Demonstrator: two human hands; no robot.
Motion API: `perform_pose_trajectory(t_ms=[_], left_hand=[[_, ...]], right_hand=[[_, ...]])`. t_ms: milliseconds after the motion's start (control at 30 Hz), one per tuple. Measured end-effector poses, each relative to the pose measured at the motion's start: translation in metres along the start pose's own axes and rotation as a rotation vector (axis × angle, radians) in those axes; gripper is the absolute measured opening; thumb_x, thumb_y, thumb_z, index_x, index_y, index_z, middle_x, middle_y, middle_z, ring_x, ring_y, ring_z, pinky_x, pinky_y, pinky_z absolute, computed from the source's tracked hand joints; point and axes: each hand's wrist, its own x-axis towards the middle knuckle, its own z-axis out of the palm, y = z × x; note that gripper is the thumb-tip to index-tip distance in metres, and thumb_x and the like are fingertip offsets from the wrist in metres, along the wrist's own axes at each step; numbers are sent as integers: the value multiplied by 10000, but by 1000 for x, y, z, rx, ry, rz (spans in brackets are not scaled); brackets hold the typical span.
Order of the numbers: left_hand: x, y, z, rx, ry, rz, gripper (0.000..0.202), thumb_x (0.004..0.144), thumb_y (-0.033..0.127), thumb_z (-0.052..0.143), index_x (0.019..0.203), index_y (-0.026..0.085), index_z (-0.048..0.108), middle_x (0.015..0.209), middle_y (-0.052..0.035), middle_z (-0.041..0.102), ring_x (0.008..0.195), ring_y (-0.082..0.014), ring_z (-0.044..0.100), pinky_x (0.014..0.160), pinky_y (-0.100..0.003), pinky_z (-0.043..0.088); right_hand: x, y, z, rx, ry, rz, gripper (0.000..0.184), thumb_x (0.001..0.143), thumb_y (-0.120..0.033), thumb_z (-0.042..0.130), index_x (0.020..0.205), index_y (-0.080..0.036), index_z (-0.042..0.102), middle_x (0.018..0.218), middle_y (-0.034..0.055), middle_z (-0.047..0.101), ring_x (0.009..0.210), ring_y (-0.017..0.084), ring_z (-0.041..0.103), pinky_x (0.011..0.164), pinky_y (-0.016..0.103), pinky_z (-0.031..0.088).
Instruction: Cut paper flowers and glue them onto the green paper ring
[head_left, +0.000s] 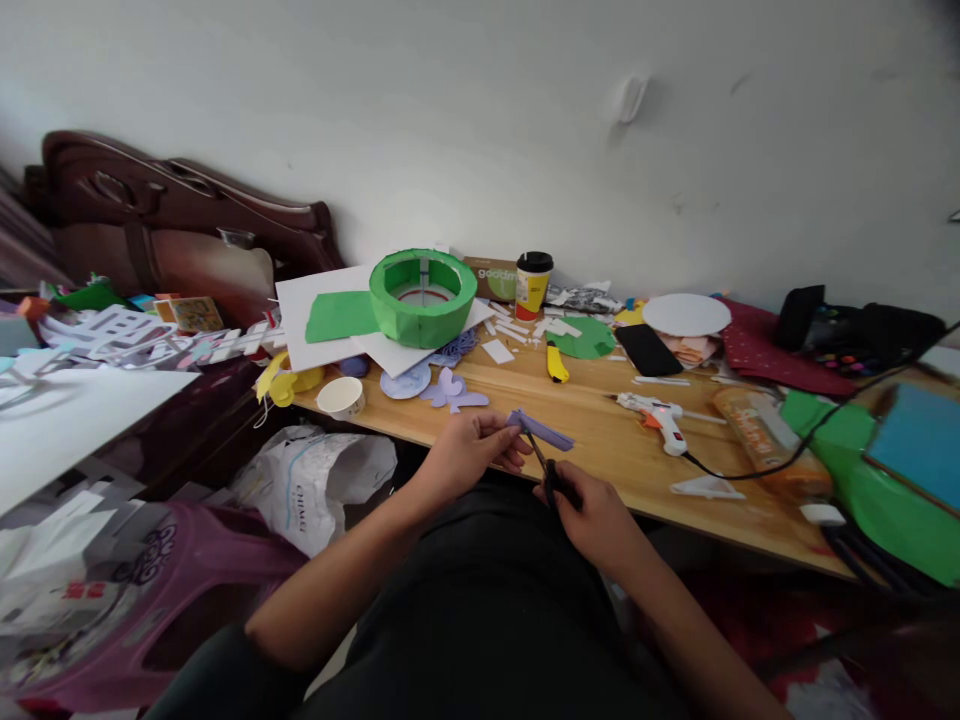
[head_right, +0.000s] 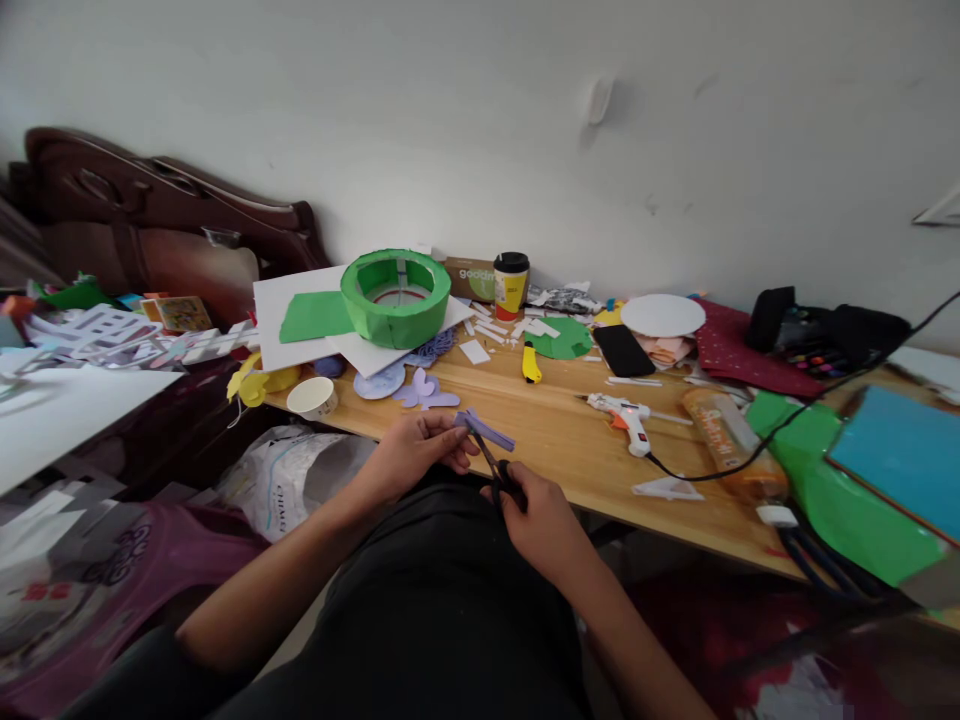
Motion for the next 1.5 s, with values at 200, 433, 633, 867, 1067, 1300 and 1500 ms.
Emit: perform_pose_trajectory(t_ms=[200,433,633,867,1067,1300,1500], left_hand=[[-1,3,-2,99,33,-6,339,801,455,697,753,119,676,694,-49,696,528,-87,612,530,-195,516],[3,14,-7,152,-74,-74,304,797,403,705,683,126,657,619,-32,668,495,-89,612,516,-199,524],[3,15,-12,106,-149,-115,329,772,446,720,718,126,665,679,-54,701,517,-96,634,531,-202,527],[-3,13,-13,151,-141,-121,286,798,412,697,758,131,660,739,-61,708,582,-110,643,563,-226,535],[-10,20,-17,318,-30,35,190,868,307,620,810,134,673,729,-38,687,620,-101,629,626,-227,530],[-8,13,-17,134,-73,-8,286,824,399,677,806,120,618,700,-38,689,566,-100,630,583,-226,520],[-12,4,-12,24,-63,-6,322,799,433,694,811,132,583,687,-33,688,569,-112,646,585,-238,528]], right_hand=[[0,0,-2,-19,-7,-8,105,840,-210,468,863,-207,570,879,69,710,855,230,688,757,325,517],[-1,-1,-4,-13,-35,4,87,846,-242,485,857,-207,564,839,60,704,812,224,691,739,320,526],[-3,-2,-7,14,-46,22,97,832,-196,468,861,-220,558,883,64,723,870,230,712,750,312,534],[-7,-5,-14,-47,-68,23,125,836,-185,465,856,-219,583,902,72,735,881,241,714,741,320,529],[-9,-3,-14,-43,-91,28,160,834,-176,456,874,-221,603,918,73,743,902,241,710,774,327,523],[-7,-6,-15,-85,-101,8,141,835,-184,468,864,-210,604,869,61,723,837,226,687,731,301,494],[-9,-10,-21,-94,-136,14,134,851,-200,476,862,-211,610,874,50,717,815,213,671,723,295,477]])
